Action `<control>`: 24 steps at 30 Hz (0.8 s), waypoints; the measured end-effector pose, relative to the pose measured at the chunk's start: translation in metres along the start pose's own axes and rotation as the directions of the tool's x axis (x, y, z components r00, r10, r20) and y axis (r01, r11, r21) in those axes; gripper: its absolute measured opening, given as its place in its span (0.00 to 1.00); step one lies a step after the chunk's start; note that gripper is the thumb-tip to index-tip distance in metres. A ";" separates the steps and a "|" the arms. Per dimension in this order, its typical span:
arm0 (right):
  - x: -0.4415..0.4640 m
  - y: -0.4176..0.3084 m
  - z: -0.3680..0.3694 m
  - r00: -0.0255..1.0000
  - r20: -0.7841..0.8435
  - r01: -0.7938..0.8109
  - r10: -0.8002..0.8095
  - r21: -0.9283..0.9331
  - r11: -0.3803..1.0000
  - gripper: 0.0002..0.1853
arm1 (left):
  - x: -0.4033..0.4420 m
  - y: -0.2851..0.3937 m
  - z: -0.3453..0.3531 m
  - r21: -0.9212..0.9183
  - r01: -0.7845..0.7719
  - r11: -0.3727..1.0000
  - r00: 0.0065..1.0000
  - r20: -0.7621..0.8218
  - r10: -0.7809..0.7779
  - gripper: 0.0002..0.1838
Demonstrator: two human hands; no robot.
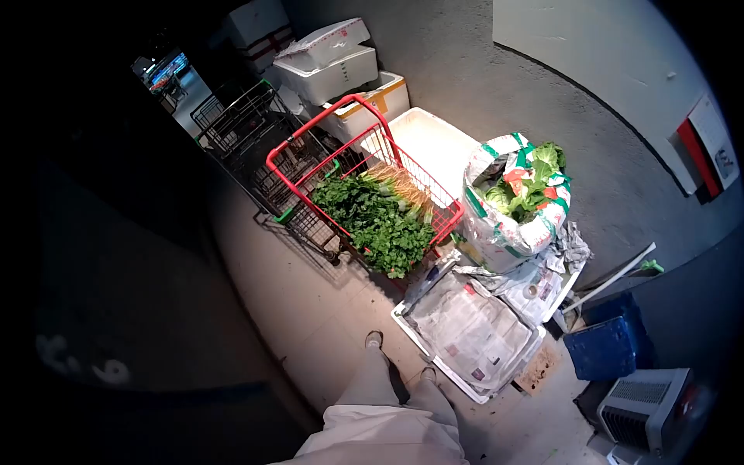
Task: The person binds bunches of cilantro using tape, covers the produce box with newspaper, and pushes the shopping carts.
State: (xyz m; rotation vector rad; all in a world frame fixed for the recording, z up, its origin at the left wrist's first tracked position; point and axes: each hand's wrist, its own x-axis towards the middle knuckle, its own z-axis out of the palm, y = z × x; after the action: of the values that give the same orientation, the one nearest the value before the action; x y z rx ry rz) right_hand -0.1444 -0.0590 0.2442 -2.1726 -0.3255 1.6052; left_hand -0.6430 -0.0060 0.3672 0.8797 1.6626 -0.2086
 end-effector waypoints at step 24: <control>0.018 -0.324 0.372 0.866 0.417 0.337 -0.277 -0.078 0.938 0.16 | 0.008 0.079 -0.253 -0.076 -0.248 0.966 0.966 -0.095 0.240 0.18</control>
State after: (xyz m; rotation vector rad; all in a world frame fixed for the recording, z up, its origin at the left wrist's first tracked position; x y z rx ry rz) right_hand -0.4739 0.3063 0.2859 -1.7540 -0.8964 1.8699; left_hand -0.7864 0.1965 0.4607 1.0290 1.6109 0.0715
